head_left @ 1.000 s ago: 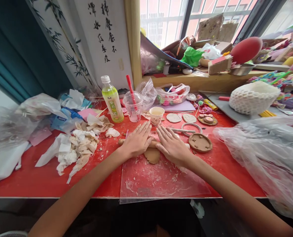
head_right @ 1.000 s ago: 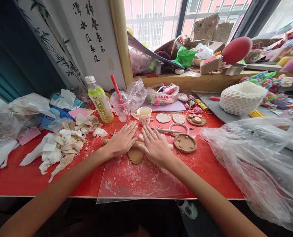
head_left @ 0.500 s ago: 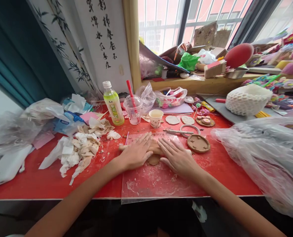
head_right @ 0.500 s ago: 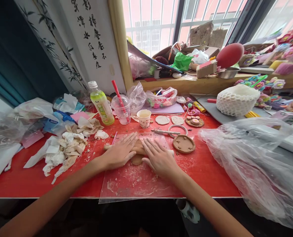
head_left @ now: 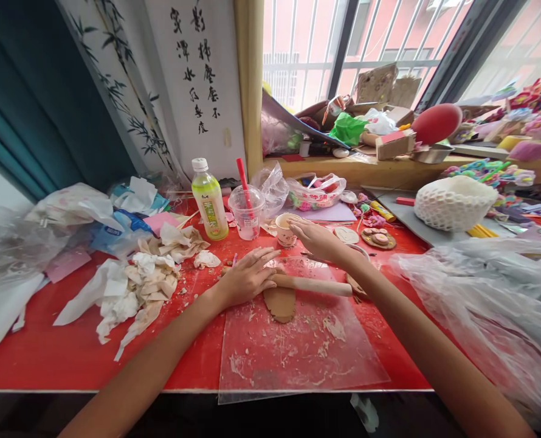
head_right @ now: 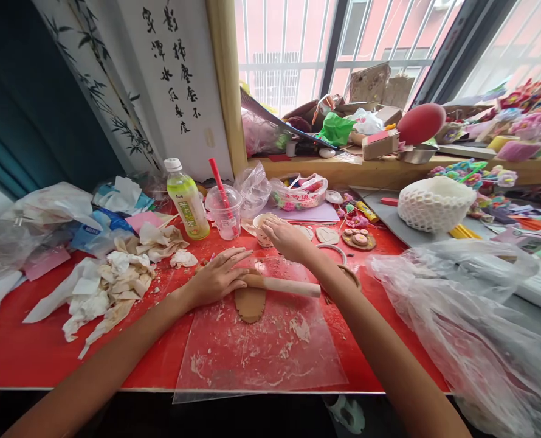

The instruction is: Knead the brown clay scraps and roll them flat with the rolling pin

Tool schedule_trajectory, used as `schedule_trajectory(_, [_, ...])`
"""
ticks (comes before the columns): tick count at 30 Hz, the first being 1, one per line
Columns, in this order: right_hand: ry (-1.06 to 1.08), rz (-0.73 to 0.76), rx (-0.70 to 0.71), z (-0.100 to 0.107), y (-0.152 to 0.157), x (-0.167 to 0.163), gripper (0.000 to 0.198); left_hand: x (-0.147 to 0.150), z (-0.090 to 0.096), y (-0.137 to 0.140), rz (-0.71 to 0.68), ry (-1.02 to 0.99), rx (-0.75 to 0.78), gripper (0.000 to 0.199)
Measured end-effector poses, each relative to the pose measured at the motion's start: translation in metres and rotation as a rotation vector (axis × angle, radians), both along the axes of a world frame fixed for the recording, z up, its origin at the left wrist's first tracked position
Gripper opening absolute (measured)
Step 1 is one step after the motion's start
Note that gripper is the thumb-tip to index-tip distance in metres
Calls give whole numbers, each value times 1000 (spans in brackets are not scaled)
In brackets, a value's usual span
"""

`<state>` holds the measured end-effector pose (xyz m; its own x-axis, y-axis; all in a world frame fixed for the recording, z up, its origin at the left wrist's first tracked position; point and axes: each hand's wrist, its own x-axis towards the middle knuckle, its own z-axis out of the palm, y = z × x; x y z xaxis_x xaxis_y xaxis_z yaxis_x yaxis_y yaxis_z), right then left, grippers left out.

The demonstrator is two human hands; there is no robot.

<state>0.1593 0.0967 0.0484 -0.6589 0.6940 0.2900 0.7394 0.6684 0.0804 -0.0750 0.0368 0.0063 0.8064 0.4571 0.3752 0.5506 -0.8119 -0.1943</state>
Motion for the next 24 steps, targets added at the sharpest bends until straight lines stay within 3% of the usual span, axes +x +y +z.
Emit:
schedule_trajectory(7, [-23, -60, 21, -19, 27, -3, 42, 3, -8, 4, -42, 19, 131, 38])
schedule_trajectory(15, [62, -74, 31, 10, 10, -6, 51, -3, -13, 10, 32, -52, 322, 27])
schedule_trajectory(20, [301, -74, -22, 29, -11, 12, 50, -17, -1, 18, 138, -401, 363, 26])
schedule_trajectory(24, [419, -63, -95, 20, -38, 15, 46, -29, 15, 24, 207, -761, 333, 24])
